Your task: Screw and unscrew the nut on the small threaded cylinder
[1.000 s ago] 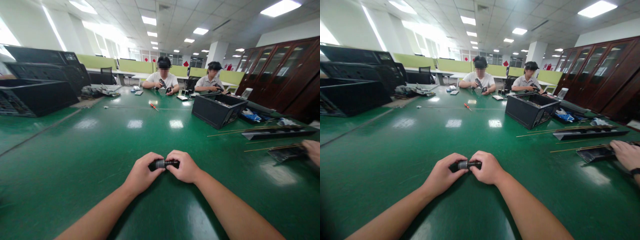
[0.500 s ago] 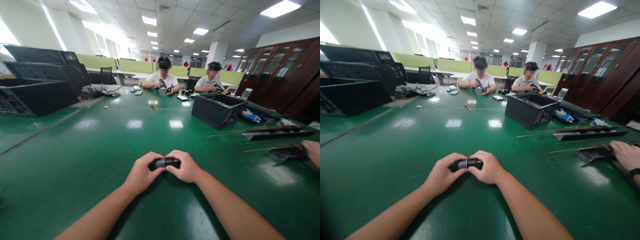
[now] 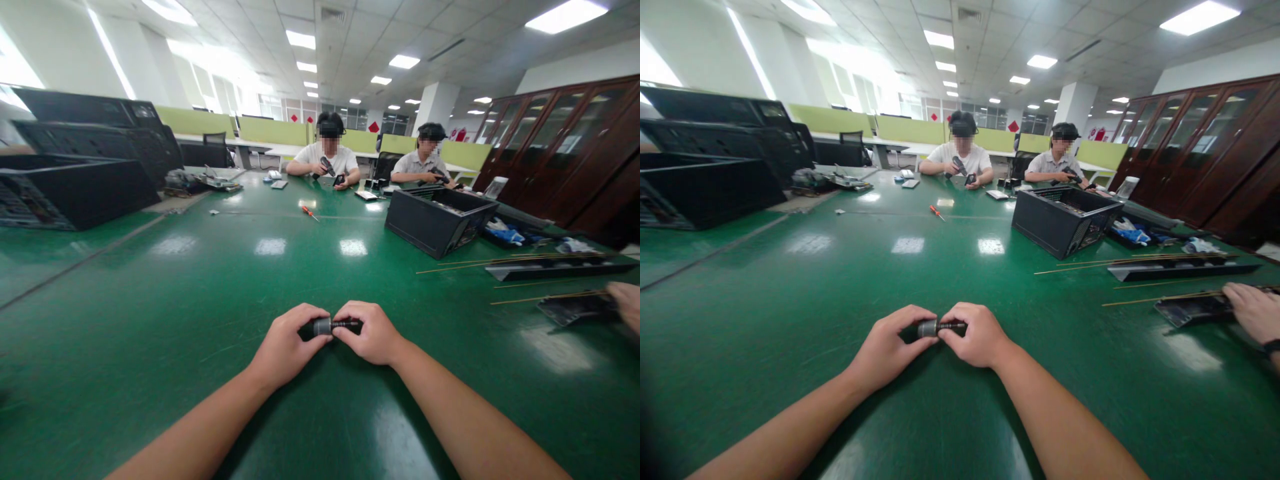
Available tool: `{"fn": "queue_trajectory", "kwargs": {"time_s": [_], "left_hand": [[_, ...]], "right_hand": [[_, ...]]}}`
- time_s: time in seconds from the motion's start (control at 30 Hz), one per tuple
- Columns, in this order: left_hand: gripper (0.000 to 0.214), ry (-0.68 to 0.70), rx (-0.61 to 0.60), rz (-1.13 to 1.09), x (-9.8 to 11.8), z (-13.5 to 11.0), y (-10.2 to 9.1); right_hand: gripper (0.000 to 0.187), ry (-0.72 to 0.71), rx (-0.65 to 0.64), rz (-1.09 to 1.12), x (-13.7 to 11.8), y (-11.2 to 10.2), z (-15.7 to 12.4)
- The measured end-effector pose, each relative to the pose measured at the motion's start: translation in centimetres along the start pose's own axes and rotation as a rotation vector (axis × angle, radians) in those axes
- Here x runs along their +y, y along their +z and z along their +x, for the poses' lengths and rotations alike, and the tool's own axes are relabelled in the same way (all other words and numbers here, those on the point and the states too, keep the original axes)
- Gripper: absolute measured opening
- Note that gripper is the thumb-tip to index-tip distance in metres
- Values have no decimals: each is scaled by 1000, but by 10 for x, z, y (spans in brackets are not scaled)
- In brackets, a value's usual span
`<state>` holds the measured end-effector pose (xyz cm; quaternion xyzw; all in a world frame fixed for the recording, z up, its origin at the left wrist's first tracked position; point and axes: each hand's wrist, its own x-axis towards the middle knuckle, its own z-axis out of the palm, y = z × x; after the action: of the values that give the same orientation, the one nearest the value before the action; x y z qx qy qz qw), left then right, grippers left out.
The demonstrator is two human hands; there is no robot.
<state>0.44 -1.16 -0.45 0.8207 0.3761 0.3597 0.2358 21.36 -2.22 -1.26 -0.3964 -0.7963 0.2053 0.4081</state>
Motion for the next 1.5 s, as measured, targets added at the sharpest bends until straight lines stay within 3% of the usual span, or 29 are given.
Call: {"fn": "queue_trajectory", "kwargs": {"time_s": [1.5], "left_hand": [[21,62,75,51,3,0,-3]], "right_hand": [[8,19,28,-39,0,-3,-1]]}}
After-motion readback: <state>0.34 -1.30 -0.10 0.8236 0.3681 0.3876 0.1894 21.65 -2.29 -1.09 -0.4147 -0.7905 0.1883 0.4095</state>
